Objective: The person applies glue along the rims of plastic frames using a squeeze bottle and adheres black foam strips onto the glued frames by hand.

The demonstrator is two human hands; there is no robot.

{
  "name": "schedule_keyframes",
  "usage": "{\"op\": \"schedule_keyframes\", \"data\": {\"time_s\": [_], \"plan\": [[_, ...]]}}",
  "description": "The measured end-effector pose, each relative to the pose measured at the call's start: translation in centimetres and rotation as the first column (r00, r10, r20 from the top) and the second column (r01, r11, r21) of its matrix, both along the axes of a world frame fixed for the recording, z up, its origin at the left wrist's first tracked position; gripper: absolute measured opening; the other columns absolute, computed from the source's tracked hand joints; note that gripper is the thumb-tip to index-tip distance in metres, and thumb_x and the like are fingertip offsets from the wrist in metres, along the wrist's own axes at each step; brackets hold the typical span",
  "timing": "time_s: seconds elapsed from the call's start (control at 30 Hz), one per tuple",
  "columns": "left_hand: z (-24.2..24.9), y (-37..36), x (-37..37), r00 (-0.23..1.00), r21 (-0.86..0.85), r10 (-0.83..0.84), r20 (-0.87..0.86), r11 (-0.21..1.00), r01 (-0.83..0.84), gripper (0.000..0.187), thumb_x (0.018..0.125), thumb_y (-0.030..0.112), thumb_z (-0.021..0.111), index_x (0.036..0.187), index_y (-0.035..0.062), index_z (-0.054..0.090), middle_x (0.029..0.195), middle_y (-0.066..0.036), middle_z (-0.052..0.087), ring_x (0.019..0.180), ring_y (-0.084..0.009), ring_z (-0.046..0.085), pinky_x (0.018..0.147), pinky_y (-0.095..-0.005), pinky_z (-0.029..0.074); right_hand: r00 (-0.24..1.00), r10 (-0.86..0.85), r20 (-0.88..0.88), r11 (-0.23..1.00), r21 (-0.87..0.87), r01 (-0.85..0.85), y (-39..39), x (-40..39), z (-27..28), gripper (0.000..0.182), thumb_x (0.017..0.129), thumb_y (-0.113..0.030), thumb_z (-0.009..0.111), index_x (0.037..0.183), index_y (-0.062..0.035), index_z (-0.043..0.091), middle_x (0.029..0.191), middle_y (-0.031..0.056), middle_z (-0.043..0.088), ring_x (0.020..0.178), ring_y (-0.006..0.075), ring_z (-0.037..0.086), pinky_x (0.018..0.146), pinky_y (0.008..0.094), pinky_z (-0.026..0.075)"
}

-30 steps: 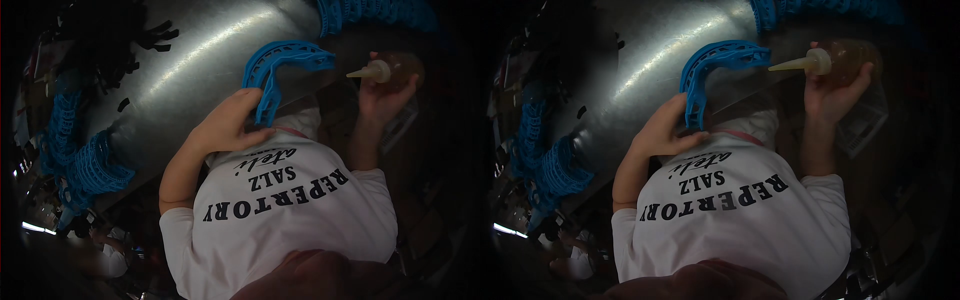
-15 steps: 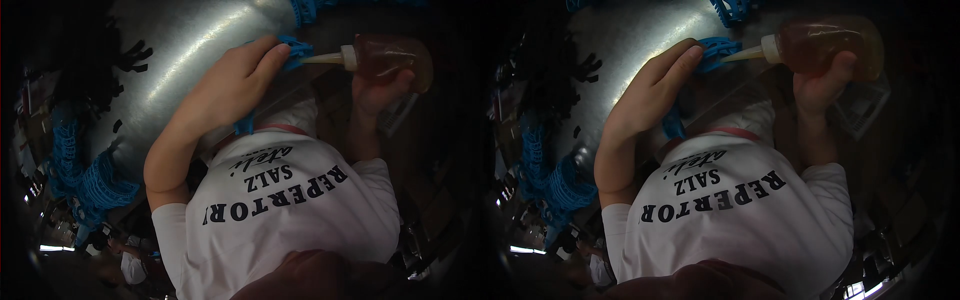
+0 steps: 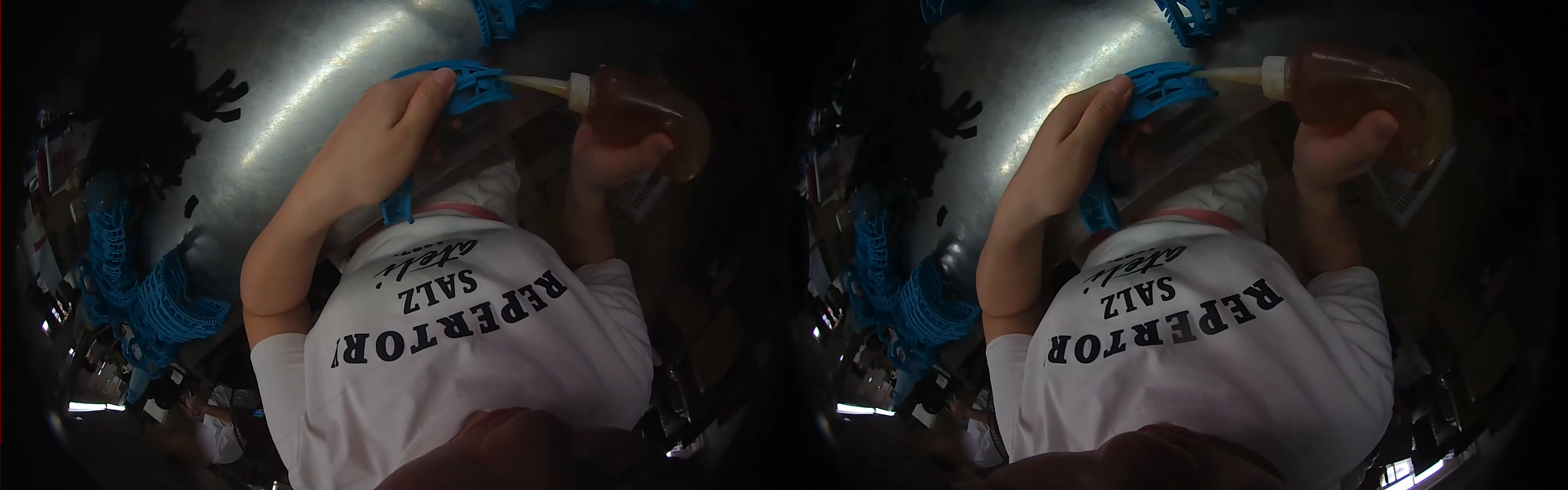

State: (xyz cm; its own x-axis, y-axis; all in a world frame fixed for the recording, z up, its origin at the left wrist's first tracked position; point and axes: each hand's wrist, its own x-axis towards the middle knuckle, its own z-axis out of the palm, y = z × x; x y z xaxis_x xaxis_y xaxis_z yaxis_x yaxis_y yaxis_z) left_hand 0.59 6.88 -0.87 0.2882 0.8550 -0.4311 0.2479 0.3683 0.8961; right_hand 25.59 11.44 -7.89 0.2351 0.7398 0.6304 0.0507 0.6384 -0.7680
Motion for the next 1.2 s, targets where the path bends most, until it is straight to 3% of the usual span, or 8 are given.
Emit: {"op": "schedule_keyframes", "data": {"time_s": [0.3, 0.43, 0.6, 0.73, 0.83, 1.0, 1.13, 1.2], "plan": [[-0.2, -0.1, -0.2, 1.0, -0.002, 0.013, 0.007, 1.0, -0.013, 0.047, 0.098, 0.04, 0.037, 0.094, -0.0004, 0.06, 0.078, -0.006, 0.06, 0.067, -0.0114, 0.054, 0.066, -0.0256, 0.045, 0.928, 0.243, -0.283, 0.939, -0.173, -0.299, 0.3, -1.0, 0.5, 0.062, 0.085, -0.051, 0.056, 0.129, -0.0117, 0.038, 0.12, 0.0081, 0.049, 0.105, 0.024, 0.055, 0.085, 0.0435, 0.053], [-0.4, -0.1, -0.2, 1.0, 0.009, 0.009, -0.01, 1.0, -0.009, 0.046, 0.098, 0.04, 0.037, 0.093, -0.0003, 0.06, 0.078, -0.006, 0.059, 0.067, -0.0115, 0.054, 0.066, -0.0258, 0.045, 0.915, 0.333, -0.229, 0.914, -0.161, -0.373, 0.2, -1.8, 1.0, 0.062, 0.085, -0.05, 0.057, 0.129, -0.0098, 0.039, 0.118, 0.0084, 0.05, 0.105, 0.0239, 0.055, 0.086, 0.042, 0.052], [-0.6, 0.2, 0.4, 1.0, 0.014, 0.006, 0.007, 1.0, -0.006, 0.047, 0.098, 0.04, 0.037, 0.09, -0.0001, 0.06, 0.075, -0.005, 0.058, 0.066, -0.0118, 0.054, 0.065, -0.0261, 0.045, 0.978, 0.17, -0.123, 0.958, -0.212, -0.194, 0.6, 0.7, 0.2, 0.063, 0.085, -0.054, 0.054, 0.128, -0.0096, 0.04, 0.118, 0.0087, 0.051, 0.106, 0.0246, 0.055, 0.085, 0.0414, 0.052], [-2.7, 3.2, 2.6, 1.0, 0.012, -0.013, -0.001, 1.0, 0.013, 0.048, 0.098, 0.04, 0.036, 0.089, -0.0001, 0.06, 0.073, -0.005, 0.058, 0.066, -0.0118, 0.054, 0.065, -0.026, 0.044, 0.963, 0.055, -0.265, 0.901, -0.402, -0.162, 2.4, 2.7, -2.8, 0.064, 0.086, -0.058, 0.048, 0.128, -0.0092, 0.041, 0.119, 0.0101, 0.052, 0.107, 0.0257, 0.056, 0.082, 0.0405, 0.053], [-3.2, 3.7, 3.1, 1.0, 0.017, -0.005, -0.004, 1.0, 0.005, 0.048, 0.098, 0.04, 0.036, 0.088, 0.0001, 0.061, 0.073, -0.005, 0.057, 0.066, -0.0116, 0.053, 0.065, -0.0255, 0.044, 0.889, 0.058, -0.453, 0.832, -0.47, -0.294, 2.9, 2.0, -3.2, 0.065, 0.087, -0.059, 0.043, 0.129, -0.0087, 0.04, 0.117, 0.0119, 0.053, 0.104, 0.0264, 0.057, 0.081, 0.0386, 0.053], [-3.5, 3.8, 3.0, 0.999, 0.04, -0.017, -0.046, 0.999, 0.019, 0.048, 0.098, 0.04, 0.036, 0.089, 0.0007, 0.062, 0.07, -0.005, 0.057, 0.067, -0.0115, 0.054, 0.067, -0.0258, 0.044, 0.868, 0.105, -0.485, 0.789, -0.491, -0.369, 3.0, -0.1, -2.9, 0.063, 0.089, -0.058, 0.04, 0.126, -0.0078, 0.042, 0.113, 0.0132, 0.055, 0.102, 0.0271, 0.059, 0.07, 0.0317, 0.053], [-3.4, 4.3, 2.5, 0.995, 0.02, -0.084, -0.057, 0.996, 0.086, 0.047, 0.098, 0.039, 0.036, 0.088, 0.0014, 0.063, 0.07, -0.006, 0.058, 0.068, -0.0119, 0.055, 0.07, -0.0255, 0.045, 0.838, 0.057, -0.543, 0.76, -0.521, -0.389, 3.5, -0.1, -2.8, 0.056, 0.091, -0.053, 0.041, 0.121, -0.0065, 0.046, 0.113, 0.0164, 0.055, 0.084, 0.0227, 0.061, 0.056, 0.0254, 0.045], [-3.8, 4.8, 2.3, 0.993, 0.055, -0.115, 0.01, 0.992, 0.114, 0.047, 0.098, 0.038, 0.035, 0.091, 0.0007, 0.063, 0.071, -0.006, 0.059, 0.069, -0.0127, 0.056, 0.071, -0.0261, 0.045, 0.605, 0.19, -0.773, 0.656, -0.359, -0.664, 4.2, 1.5, -3.0, 0.055, 0.091, -0.053, 0.039, 0.115, -0.0055, 0.05, 0.103, 0.0154, 0.057, 0.069, 0.0175, 0.053, 0.052, 0.0235, 0.04]]}}
